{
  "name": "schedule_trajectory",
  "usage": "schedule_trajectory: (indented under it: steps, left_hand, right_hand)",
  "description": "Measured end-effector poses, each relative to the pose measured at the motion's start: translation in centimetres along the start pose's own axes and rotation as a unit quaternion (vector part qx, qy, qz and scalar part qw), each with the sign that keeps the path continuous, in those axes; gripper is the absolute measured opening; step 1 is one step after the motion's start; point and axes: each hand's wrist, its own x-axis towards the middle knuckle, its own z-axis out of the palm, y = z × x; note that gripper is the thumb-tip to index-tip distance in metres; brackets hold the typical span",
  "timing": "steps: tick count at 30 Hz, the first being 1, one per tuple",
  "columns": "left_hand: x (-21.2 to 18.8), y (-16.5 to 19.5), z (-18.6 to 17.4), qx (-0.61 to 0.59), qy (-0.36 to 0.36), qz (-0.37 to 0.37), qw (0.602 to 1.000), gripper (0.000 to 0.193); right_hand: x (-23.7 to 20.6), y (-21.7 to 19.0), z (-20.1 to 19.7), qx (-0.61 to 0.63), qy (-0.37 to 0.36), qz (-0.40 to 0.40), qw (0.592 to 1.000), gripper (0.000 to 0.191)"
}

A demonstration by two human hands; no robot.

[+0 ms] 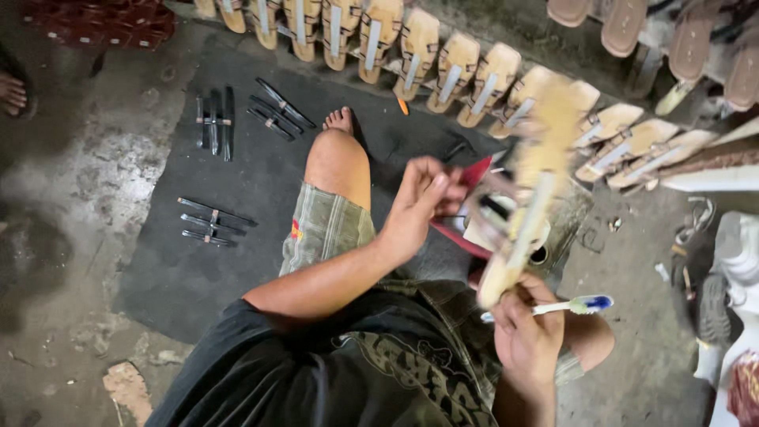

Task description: The person sits on the floor and applies a white liquid from a small container to the sole and strap junctions of several sandals using a toothbrush. The sandals are handled one at a time and placed back in a row after treatment.

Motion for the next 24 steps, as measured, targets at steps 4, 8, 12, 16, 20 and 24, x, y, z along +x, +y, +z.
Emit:
schedule_trajectory:
  steps: [4, 8, 12, 16, 20, 24]
  left_hand:
    - [-1.5, -2.8, 0.3, -0.084, -0.201, -0.066, 0.974, 0.066]
    - [-1.3, -2.8, 1.9, -0.097, -0.229, -0.066, 0.966, 0.074]
    - [-1.5, -1.1, 2.9, -0.121, -0.207, -0.089, 0.967, 0.071]
    - [-3.2, 0.3, 4.0, -0.136, -0.148, -0.154, 0.967, 0.073]
    - [-5.0, 1.4, 4.8, -0.112, -0.158, -0.181, 0.964, 0.073]
    - [-6.6, 1.4, 5.9, -0.103, -0.139, -0.194, 0.966, 0.071]
  right_hand:
    - [1.9, -0.3, 1.2, -0.077, 0.034, -0.008, 0.996, 0.03]
    - [2.0, 0.8, 1.9, -0.027, 0.023, 0.023, 0.999, 0.029]
    - [0.9, 0.2, 2.2, -0.057, 0.04, 0.012, 0.998, 0.028]
    - [0.4, -3.5, 2.6, -0.327, 0.086, -0.065, 0.939, 0.029]
    - [1.4, -7.0, 3.5, -0.439, 0.044, -0.153, 0.885, 0.018]
    - [2.5, -8.4, 4.0, -0.552, 0.005, -0.185, 0.813, 0.021]
